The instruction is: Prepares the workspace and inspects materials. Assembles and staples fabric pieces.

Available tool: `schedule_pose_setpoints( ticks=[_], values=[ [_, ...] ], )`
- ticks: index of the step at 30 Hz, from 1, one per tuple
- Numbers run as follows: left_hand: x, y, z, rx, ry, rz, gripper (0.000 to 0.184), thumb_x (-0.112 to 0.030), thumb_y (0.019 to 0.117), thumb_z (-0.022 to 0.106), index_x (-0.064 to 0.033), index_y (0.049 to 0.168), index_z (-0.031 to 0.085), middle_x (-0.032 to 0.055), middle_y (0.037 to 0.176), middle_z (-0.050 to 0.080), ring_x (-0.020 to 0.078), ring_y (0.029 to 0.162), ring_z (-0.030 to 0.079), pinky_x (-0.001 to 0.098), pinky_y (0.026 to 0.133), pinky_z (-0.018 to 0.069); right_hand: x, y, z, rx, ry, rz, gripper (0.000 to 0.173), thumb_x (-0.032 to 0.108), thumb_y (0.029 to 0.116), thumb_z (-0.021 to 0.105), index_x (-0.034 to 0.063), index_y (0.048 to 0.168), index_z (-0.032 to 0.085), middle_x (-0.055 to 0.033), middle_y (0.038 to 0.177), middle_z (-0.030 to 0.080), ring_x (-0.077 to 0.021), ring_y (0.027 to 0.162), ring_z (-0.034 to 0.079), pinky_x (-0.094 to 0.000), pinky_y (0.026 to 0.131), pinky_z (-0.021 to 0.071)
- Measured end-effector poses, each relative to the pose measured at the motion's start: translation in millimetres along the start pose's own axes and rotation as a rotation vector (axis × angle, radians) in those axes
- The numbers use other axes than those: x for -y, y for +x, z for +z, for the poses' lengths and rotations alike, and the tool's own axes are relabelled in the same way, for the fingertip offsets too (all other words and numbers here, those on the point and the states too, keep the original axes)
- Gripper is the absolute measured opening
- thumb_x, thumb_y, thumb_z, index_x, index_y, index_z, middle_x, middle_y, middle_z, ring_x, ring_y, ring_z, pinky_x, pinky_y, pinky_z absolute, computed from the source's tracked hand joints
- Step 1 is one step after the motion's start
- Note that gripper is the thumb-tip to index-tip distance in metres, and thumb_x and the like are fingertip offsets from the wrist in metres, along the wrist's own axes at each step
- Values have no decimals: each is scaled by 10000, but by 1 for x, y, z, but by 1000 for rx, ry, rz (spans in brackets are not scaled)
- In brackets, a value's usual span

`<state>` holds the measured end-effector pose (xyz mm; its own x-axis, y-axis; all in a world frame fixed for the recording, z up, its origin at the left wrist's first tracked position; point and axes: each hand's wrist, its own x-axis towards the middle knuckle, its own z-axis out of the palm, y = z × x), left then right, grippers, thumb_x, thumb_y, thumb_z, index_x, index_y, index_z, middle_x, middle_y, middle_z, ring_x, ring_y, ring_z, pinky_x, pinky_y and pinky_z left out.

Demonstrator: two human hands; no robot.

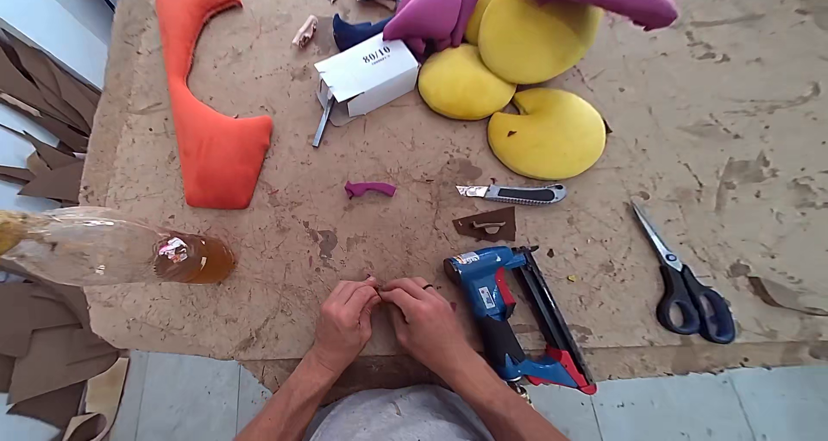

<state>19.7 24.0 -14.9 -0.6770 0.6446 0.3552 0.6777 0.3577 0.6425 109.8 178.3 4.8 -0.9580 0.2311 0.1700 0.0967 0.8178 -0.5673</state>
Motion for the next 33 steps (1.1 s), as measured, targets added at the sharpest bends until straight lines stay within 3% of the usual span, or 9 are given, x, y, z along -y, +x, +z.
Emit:
schedule_pose_setpoints(
  ticks=[4,8,12,15,18,21,25,27,33],
  values=[
    [-3,-6,2,11,72,-13,140,-124,992,617,-80,998,749,39,1141,747,152,1037,710,299,886,603,-13,-19,-62,-120,-143,157,213,211,964,604,131,1050,782,-53,1128,736,-225,1021,719,-433,794,619],
    [-7,-4,0,0,53,-92,257,-179,985,659,-115,1226,722,-15,1079,756,93,893,690,262,803,592,-31,-53,-99,-189,-275,398,346,291,952,599,50,1154,744,-215,1113,689,-383,920,687,-541,689,560],
    [-6,-4,0,-21,39,-110,240,-171,961,691,-104,1182,754,-15,1049,772,78,858,689,243,782,582,-34,-69,-86,-20,-305,592,882,641,831,649,2,1432,552,-315,1155,628,-501,927,653,-652,705,532],
    [-6,-6,1,-42,46,-89,214,-170,960,694,-102,1146,774,-7,1007,770,78,833,678,236,762,574,-38,-64,-72,-18,-337,603,966,511,790,767,-8,1528,422,-321,1148,619,-518,900,653,-660,699,530],
    [-7,-9,2,-67,65,-103,226,-207,971,696,-144,1171,779,-26,1046,769,103,949,677,280,856,561,-33,-56,-87,39,-336,644,860,291,765,770,-44,1490,449,-321,1132,649,-519,886,674,-690,685,520],
    [-10,-13,7,-110,117,-157,231,-262,975,695,-197,1177,785,-45,1059,771,132,975,662,369,896,495,-20,-57,-124,116,-303,653,691,274,773,679,-8,1395,572,-263,1067,695,-469,871,688,-686,677,509],
    [-13,-14,9,-132,130,-224,224,-267,988,670,-214,1172,787,-47,1051,765,130,953,648,405,925,449,14,-49,-161,248,-171,409,343,394,822,665,96,982,717,-63,771,698,-219,670,678,-489,549,519],
    [-14,-14,9,-127,117,-239,232,-264,992,662,-209,1183,782,-35,1035,753,137,945,642,421,919,445,24,-40,-156,279,-120,265,327,422,833,676,155,1003,757,-13,827,741,-146,729,712,-432,588,574],
    [-14,-14,10,-131,119,-252,231,-286,1016,632,-202,1173,778,-73,1048,775,130,967,652,419,935,431,21,-18,-119,343,-239,66,372,494,799,596,255,1023,771,81,783,701,-89,649,670,-385,497,532]
  ],
)
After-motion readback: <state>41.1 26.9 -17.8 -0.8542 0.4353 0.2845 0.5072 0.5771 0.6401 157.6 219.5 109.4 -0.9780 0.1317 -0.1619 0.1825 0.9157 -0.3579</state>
